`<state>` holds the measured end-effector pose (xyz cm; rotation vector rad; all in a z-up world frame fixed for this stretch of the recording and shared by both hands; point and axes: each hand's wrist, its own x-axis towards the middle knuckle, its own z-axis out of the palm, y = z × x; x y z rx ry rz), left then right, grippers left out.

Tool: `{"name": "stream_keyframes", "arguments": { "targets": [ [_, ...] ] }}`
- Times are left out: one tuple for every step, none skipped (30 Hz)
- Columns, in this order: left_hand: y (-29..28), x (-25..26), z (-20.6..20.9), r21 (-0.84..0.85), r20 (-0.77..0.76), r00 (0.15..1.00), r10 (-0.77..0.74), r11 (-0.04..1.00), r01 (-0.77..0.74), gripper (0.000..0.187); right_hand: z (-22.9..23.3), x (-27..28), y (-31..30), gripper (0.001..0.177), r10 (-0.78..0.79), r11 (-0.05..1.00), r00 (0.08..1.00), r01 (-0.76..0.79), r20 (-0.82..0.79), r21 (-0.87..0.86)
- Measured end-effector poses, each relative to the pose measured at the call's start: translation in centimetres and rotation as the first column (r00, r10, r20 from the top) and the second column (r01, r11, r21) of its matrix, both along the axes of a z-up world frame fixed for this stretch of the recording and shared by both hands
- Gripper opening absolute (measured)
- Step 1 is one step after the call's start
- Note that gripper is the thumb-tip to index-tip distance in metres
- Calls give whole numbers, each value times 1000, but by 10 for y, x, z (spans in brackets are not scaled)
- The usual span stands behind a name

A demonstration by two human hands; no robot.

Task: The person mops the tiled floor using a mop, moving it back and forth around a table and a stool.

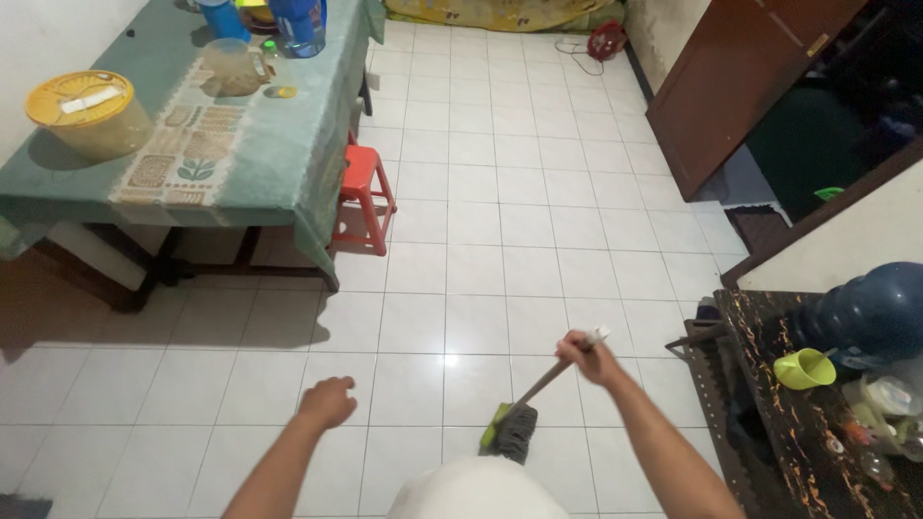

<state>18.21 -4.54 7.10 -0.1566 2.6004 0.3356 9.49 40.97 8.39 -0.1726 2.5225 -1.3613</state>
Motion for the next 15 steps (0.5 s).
{"name": "stream_keyframes", "arguments": {
  "targets": [
    [-7, 3, 6, -5, 29, 999, 15, 1000, -15, 36, 12, -3, 3, 24, -21, 998, 1000, 20, 14, 59],
    [-14, 4, 13, -13, 54, 998, 29, 1000, -28, 38, 20, -2, 2, 25, -58, 998, 998, 57, 6, 16],
    [-19, 5, 20, -21, 79, 996, 43, 999, -41, 40, 26, -1, 1, 26, -95, 995, 996, 95, -1, -27],
    [-21, 5, 25, -17, 86, 995, 44, 999, -43, 42, 30, -2, -2, 27, -129, 989, 992, 128, -8, -69],
    [-20, 4, 29, -13, 94, 995, 45, 999, -44, 45, 30, -4, -8, 26, -133, 989, 991, 133, 2, -67],
    [-19, 6, 32, -8, 104, 993, 48, 999, -47, 48, 27, -6, -14, 24, -137, 988, 991, 137, 14, -64],
    [-18, 6, 37, -7, 94, 994, 50, 999, -50, 53, 24, -9, -20, 23, -140, 988, 990, 141, 27, -61],
    [-14, 1, 43, -5, 80, 995, 55, 998, -55, 59, 23, -14, -27, 22, -148, 987, 989, 147, -13, -59],
    [-12, -6, 51, -4, 67, 996, 59, 998, -59, 66, 24, -21, -35, 21, -155, 987, 987, 152, -52, -58],
    [-10, -13, 61, 32, -14, 995, 98, 995, -97, 68, 28, -28, -44, 20, -162, 986, 983, 157, -91, -58],
    [-10, -21, 72, 70, -92, 986, 139, 989, -133, 70, 38, -36, -51, 17, -188, 970, 974, 163, -127, -183],
    [-10, -26, 83, 126, -249, 953, 171, 982, -143, 69, 51, -41, -57, 15, -217, 939, 964, 163, -155, -303],
    [-11, -31, 94, 181, -396, 895, 207, 973, -145, 68, 68, -45, -63, 16, -220, 953, 954, 165, -203, -254],
    [-12, -35, 104, 206, -459, 860, 223, 968, -141, 67, 86, -46, -67, 17, -219, 964, 943, 170, -250, -203],
    [-14, -38, 111, 231, -518, 821, 241, 963, -137, 66, 103, -44, -71, 17, -241, 962, 938, 197, -250, -190]
  ]
}}
